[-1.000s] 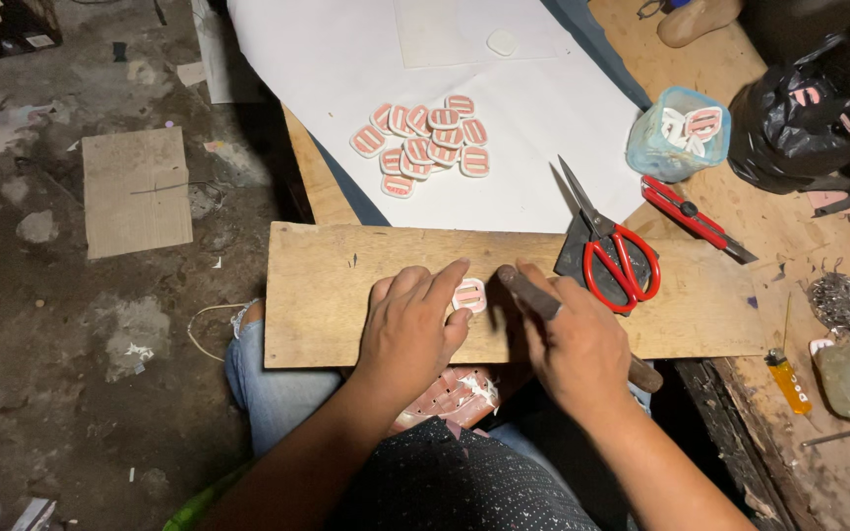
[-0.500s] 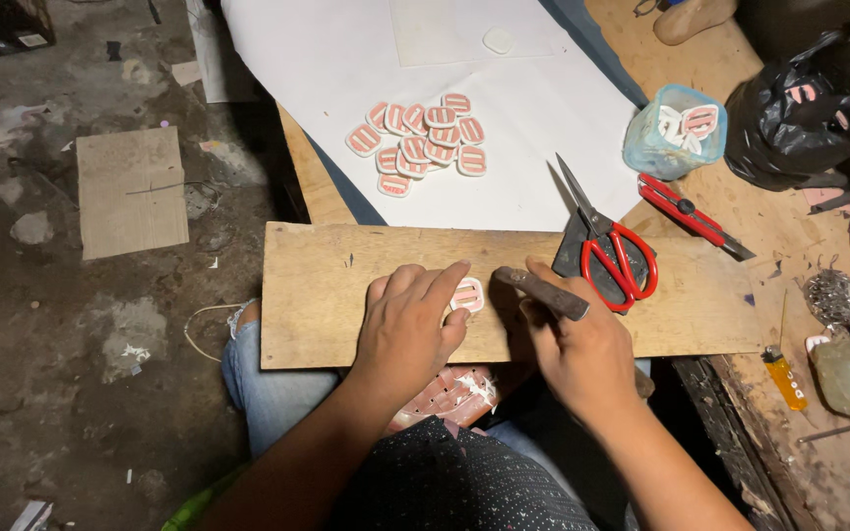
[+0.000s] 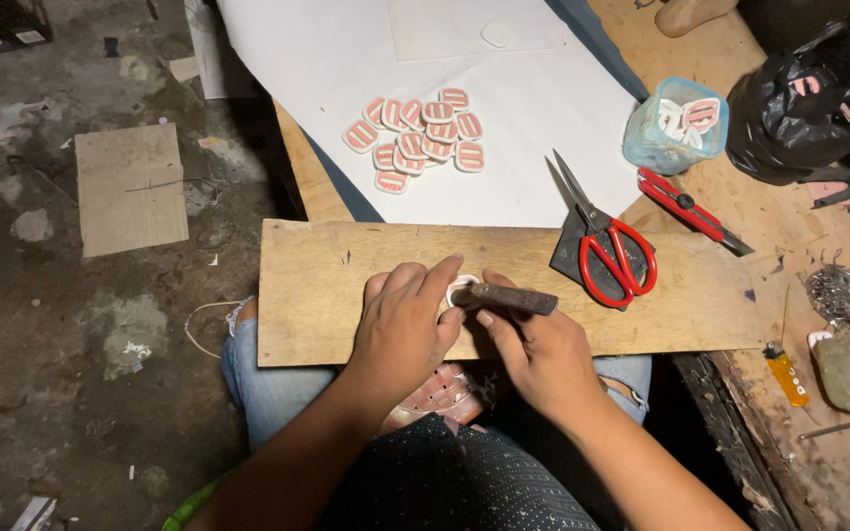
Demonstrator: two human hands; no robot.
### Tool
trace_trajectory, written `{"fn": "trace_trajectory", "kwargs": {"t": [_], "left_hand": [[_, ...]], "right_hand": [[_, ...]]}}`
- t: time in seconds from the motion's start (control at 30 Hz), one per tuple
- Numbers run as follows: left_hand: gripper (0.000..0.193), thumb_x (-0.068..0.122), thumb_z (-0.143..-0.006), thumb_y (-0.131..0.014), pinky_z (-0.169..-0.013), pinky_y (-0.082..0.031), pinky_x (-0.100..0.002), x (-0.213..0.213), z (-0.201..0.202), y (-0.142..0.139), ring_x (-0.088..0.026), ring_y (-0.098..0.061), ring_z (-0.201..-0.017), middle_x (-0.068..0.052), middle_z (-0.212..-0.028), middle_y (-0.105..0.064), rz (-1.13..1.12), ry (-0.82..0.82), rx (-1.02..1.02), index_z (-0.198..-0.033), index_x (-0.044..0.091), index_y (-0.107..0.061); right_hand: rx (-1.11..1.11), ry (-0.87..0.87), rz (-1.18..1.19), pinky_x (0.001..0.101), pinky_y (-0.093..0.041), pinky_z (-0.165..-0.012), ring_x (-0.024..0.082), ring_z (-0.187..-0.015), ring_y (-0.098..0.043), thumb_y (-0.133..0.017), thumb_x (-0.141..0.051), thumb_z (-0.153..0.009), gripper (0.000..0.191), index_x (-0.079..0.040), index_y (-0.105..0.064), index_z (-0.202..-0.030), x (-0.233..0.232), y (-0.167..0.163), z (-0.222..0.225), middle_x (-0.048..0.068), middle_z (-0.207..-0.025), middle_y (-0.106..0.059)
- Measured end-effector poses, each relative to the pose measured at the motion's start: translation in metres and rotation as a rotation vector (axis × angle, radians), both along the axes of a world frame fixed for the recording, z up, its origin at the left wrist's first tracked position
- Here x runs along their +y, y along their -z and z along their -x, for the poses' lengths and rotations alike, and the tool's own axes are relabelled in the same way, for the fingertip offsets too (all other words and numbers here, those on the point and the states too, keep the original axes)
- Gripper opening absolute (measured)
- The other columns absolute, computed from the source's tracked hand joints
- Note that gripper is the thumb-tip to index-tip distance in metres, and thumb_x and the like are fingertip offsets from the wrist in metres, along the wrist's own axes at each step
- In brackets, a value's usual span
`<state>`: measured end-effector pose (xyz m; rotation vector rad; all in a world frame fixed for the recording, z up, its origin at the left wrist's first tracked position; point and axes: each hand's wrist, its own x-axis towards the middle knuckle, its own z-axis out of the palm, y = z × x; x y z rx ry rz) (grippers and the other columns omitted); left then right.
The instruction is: The person repeatedly cuts small white circular pieces with scissors and then uses a hammer to press and shape them into rectangular forms with internal slots. The finished pieces are placed on a white sheet on the table.
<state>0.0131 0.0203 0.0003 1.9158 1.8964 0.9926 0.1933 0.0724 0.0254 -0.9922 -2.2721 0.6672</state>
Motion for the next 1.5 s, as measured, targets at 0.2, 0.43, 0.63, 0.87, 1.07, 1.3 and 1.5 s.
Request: {"fn": "trace_trajectory", "kwargs": {"t": [0.2, 0.43, 0.63, 0.87, 1.07, 1.3, 1.5], "left_hand": [[0.065, 0.011, -0.08, -0.072, -0.102, -0.037, -0.041, 0.002, 0.002, 0.0, -0.022, -0.06, -0.109, -0.005, -0.111, -0.07, 0.067, 0.003, -0.031, -0.142, 0.005, -0.052], [0.064, 0.017, -0.084, -0.075, -0.103, -0.036, -0.042, 0.0, 0.002, -0.001, -0.023, -0.059, -0.112, -0.003, -0.116, -0.071, 0.018, 0.001, -0.08, -0.142, 0.005, -0.051], [0.064, 0.016, -0.084, -0.075, -0.103, -0.036, -0.042, 0.002, 0.003, -0.002, -0.022, -0.059, -0.113, -0.003, -0.116, -0.072, 0.048, -0.002, -0.11, -0.142, 0.005, -0.051], [0.066, 0.013, -0.081, -0.074, -0.104, -0.035, -0.043, 0.003, 0.003, 0.0, -0.023, -0.059, -0.116, -0.003, -0.116, -0.072, 0.057, -0.011, -0.135, -0.142, 0.005, -0.05], [0.069, 0.012, -0.075, -0.075, -0.103, -0.035, -0.045, 0.005, 0.003, -0.002, -0.026, -0.057, -0.115, -0.006, -0.115, -0.068, 0.064, -0.024, -0.114, -0.14, 0.006, -0.05], [0.04, 0.009, -0.084, -0.072, -0.093, -0.046, -0.044, -0.001, 0.006, 0.001, -0.027, -0.064, -0.1, -0.01, -0.101, -0.065, 0.007, 0.002, -0.13, -0.124, 0.011, -0.069], [0.038, 0.005, -0.094, -0.066, -0.068, -0.048, -0.026, -0.002, -0.003, 0.008, -0.012, -0.06, -0.079, -0.01, -0.096, -0.068, 0.174, -0.053, -1.048, -0.13, -0.005, -0.064]], "right_hand": [[-0.094, -0.084, -0.005, 0.039, -0.056, -0.071, 0.031, -0.083, -0.072, -0.071, -0.016, -0.091, 0.035, -0.008, -0.07, -0.125, 0.007, -0.01, 0.0, 0.012, -0.101, -0.074], [-0.097, 0.015, -0.091, 0.0399, -0.057, -0.075, 0.033, -0.09, -0.072, -0.072, -0.018, -0.093, 0.031, -0.009, -0.069, -0.123, 0.015, -0.01, -0.002, 0.013, -0.109, -0.075], [-0.012, -0.093, -0.114, 0.0385, -0.058, -0.078, 0.033, -0.094, -0.074, -0.071, -0.015, -0.093, 0.028, -0.008, -0.07, -0.12, 0.017, -0.005, 0.002, 0.015, -0.119, -0.074], [0.009, -0.024, 0.024, 0.0379, -0.058, -0.077, 0.033, -0.09, -0.074, -0.071, -0.015, -0.093, 0.031, -0.006, -0.07, -0.123, 0.008, 0.002, 0.011, 0.015, -0.107, -0.075], [0.007, -0.002, 0.104, 0.0357, -0.058, -0.072, 0.029, -0.083, -0.074, -0.072, -0.019, -0.091, 0.024, -0.004, -0.074, -0.11, 0.01, 0.003, 0.011, 0.014, -0.098, -0.075], [-0.008, 0.229, 0.528, 0.0314, -0.05, -0.063, 0.014, -0.066, -0.058, -0.065, -0.024, -0.095, 0.025, 0.0, -0.073, -0.096, 0.01, -0.001, -0.03, 0.008, -0.071, -0.068], [0.105, 0.181, 0.557, 0.0296, -0.052, -0.07, 0.012, -0.074, -0.063, -0.06, -0.021, -0.095, 0.024, 0.0, -0.071, -0.102, -0.006, 0.008, -0.048, 0.004, -0.079, -0.07]]}}
